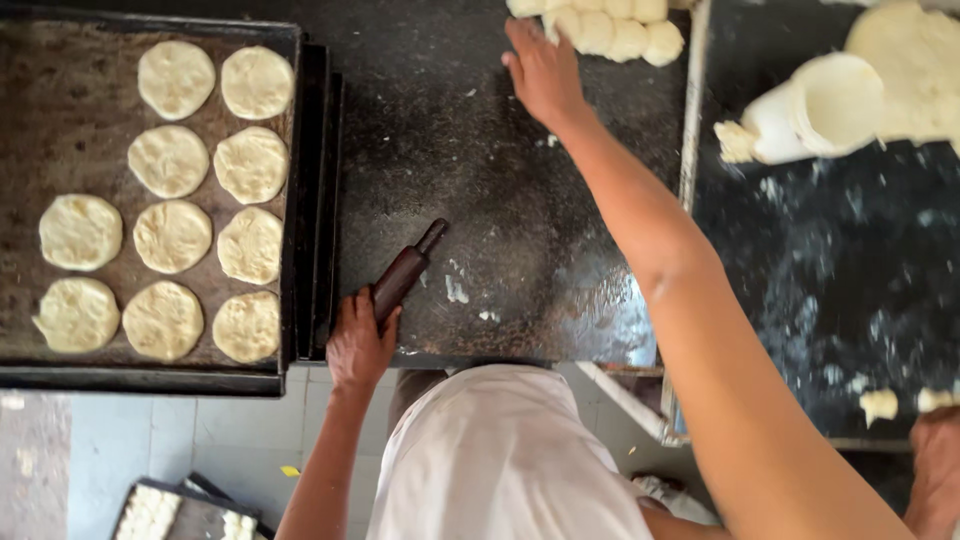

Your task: The person flattens small rounds of dough using a rolling pin and places the flattened discs onto a large metal baking tray.

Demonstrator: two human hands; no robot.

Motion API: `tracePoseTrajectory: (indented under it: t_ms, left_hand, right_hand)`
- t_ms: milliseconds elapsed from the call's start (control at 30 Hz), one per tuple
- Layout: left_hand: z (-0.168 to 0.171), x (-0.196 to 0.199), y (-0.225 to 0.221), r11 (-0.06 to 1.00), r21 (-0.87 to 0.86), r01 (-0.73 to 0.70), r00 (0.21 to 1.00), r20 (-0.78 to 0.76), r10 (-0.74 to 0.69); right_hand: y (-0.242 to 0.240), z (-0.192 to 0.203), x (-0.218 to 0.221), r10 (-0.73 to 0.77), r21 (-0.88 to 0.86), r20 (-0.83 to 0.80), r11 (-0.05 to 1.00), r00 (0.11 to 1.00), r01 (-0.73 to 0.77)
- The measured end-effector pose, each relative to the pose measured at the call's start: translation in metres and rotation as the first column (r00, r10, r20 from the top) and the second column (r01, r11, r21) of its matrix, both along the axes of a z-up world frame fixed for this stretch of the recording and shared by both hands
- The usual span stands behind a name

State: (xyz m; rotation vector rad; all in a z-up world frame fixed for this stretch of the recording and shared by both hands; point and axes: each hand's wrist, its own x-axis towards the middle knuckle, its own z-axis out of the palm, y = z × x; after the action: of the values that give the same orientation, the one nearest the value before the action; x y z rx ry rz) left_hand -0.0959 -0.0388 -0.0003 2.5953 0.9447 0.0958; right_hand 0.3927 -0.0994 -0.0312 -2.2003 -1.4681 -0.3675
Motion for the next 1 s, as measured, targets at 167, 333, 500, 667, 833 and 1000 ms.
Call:
tracePoseTrajectory:
  t_ms: [167,333,500,667,833,1000]
  left_hand:
    - [-0.005,0.006,-0.007,0.995,0.062,-0.080,0.994,0.073,0.076]
    - [-0.009,0.006,-0.017,0.981,0.037,-0.190,0.981,0.054,0.188]
    - [-0.013,0.005,-0.023,0.976,0.064,-0.210,0.974,0.096,0.204]
    - [-0.012,0.003,-0.022,0.982,0.047,-0.182,0.981,0.078,0.178]
    - [-0.014,-0.002,-0.016,0.991,0.068,-0.118,0.991,0.076,0.113]
    - [-0.015,-0.012,-0.020,0.992,0.069,-0.109,0.993,0.062,0.105]
  right_hand:
    - [0.059,-0.054,0.098,-0.034,-0.204,0.201,0.976,0.979,0.076]
    - [0.058,-0.026,0.065,0.054,0.075,-0.206,0.996,0.977,-0.039]
    - [-0.056,0.027,-0.130,0.276,0.280,-0.333,0.942,0.902,-0.186]
    - [-0.123,0.026,-0.268,0.146,-0.105,-0.246,0.979,0.958,-0.177]
    - [-0.100,-0.003,-0.256,0.029,-0.250,-0.246,0.964,0.969,-0.092]
    - [-0.056,-0.002,-0.235,-0.138,-0.181,-0.588,0.983,0.797,0.036]
